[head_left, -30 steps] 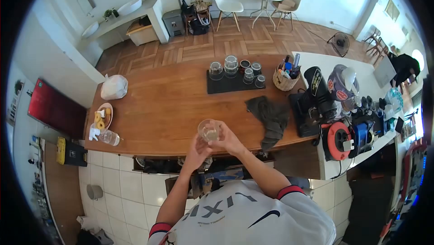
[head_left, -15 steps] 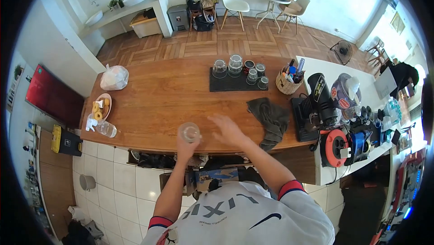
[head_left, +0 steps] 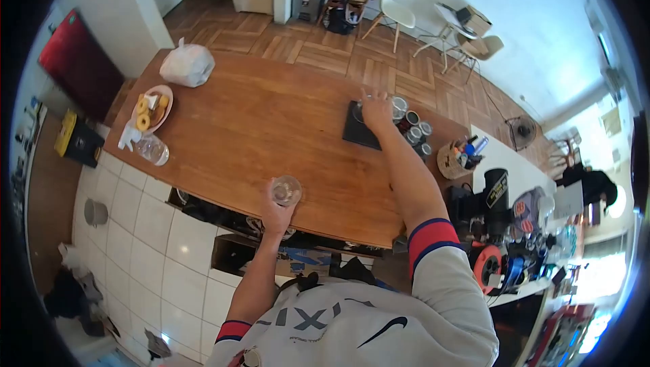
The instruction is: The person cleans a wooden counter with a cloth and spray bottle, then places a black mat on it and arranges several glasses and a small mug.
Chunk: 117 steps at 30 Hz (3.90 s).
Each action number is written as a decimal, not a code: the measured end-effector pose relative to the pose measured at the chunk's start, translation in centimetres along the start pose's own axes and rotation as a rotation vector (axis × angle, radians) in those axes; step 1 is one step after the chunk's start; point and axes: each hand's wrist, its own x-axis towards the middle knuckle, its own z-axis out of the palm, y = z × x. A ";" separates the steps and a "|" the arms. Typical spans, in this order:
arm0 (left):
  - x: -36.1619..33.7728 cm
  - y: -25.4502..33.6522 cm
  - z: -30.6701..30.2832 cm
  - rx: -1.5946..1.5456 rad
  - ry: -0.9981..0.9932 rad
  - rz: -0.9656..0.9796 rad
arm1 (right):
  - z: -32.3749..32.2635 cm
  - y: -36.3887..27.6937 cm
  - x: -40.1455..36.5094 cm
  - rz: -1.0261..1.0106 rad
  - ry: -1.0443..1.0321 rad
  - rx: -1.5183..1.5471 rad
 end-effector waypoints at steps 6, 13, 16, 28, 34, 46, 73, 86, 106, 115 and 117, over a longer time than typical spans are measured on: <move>0.2 0.1 -0.2 0.028 -0.068 -0.035 | 0.6 1.6 2.1 -0.154 -0.213 -0.050; 0.2 0.2 -0.5 0.043 -0.105 -0.047 | -3.6 0.8 -5.1 0.236 0.139 0.745; 0.3 0.9 -0.7 0.098 -0.052 0.045 | -2.0 -0.5 -12.1 0.656 -0.139 1.824; -0.5 -0.3 -0.1 0.050 -0.101 0.188 | -7.7 -7.9 -31.6 0.623 0.035 2.082; -2.8 1.3 -1.1 0.045 -0.140 0.221 | -7.7 -7.3 -35.3 0.663 0.065 1.651; 2.8 -2.2 -6.6 0.145 -0.015 0.136 | -9.4 -9.9 -32.9 0.554 0.027 1.382; 10.8 -6.2 -8.7 0.239 0.194 -0.158 | -0.1 -34.2 7.5 0.187 -0.010 1.163; 14.1 -9.3 -8.0 0.132 0.256 -0.112 | -4.2 3.2 0.9 0.323 -0.140 0.154; 1.6 -1.5 -1.9 -0.350 -0.164 -0.349 | -11.1 4.3 -5.7 0.249 -0.005 0.565; 2.2 7.3 3.3 -1.245 -0.369 -0.827 | -10.1 -11.3 -14.9 0.012 -0.172 1.062; 2.6 4.4 2.5 -1.056 -0.289 -0.589 | -10.4 -8.6 -13.3 -0.433 -0.118 0.982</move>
